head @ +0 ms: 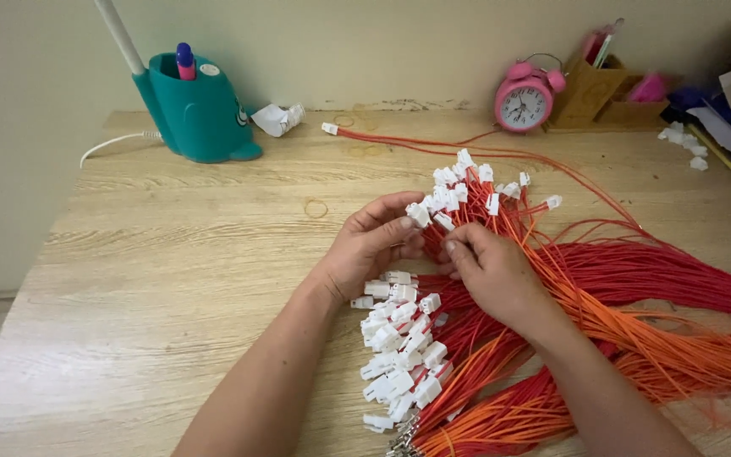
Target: The person assembles white plastic connectors onto the ends of red and orange wires. They repeatedly pick up a wire and a connector, then press them together by hand to secure the connection.
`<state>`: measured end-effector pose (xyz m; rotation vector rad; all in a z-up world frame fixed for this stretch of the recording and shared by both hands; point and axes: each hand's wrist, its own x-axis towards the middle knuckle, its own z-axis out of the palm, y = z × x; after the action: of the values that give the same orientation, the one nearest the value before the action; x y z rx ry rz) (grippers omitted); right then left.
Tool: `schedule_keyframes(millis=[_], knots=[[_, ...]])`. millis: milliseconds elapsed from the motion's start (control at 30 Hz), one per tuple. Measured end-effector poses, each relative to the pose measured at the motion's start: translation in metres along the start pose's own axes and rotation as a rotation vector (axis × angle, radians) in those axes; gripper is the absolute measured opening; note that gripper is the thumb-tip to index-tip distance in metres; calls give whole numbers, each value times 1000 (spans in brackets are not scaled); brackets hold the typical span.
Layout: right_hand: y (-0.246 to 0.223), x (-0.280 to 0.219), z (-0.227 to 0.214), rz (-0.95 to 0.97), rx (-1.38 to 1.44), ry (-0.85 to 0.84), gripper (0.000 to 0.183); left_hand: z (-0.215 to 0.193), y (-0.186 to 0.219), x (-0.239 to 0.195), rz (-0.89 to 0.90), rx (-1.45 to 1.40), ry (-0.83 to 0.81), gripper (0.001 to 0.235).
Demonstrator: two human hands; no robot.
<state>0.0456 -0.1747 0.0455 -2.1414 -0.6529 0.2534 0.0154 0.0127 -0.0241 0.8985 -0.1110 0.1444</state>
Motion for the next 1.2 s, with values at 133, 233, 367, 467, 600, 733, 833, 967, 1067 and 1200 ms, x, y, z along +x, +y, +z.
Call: schedule_keyframes(millis=[133,233,367,467,600,733,833,967,1067,1200], knots=[[-5,-4,-1,3,-18,-28,20,-2,-3,1,-5,-11,7,34],[-13,-8,0,-3,33,-4,20,1,2,1,-3,-12,16,29],[-5,-5,2,-78,23,16,16,9,8,-1,11,-11,31,24],[1,-6,5,-101,-13,16,14,8,5,-2,26,21,21,27],[-3,-6,2,-140,-38,-3,10,10,10,-4,45,45,5,30],[-5,-13,-8,-265,-109,10,9,11,8,-6,-3,19,48,27],[-25,-28,-26,-458,-261,27,15,9,12,-2,-17,-1,36,24],[-50,-56,-47,-456,-329,-421,8,18,22,-8,-115,-3,-39,17],[-35,-69,-39,-515,-285,-567,9,18,23,-8,-112,-14,-53,17],[-11,-75,-24,-722,-362,-464,10,21,25,-10,-120,0,-41,19]])
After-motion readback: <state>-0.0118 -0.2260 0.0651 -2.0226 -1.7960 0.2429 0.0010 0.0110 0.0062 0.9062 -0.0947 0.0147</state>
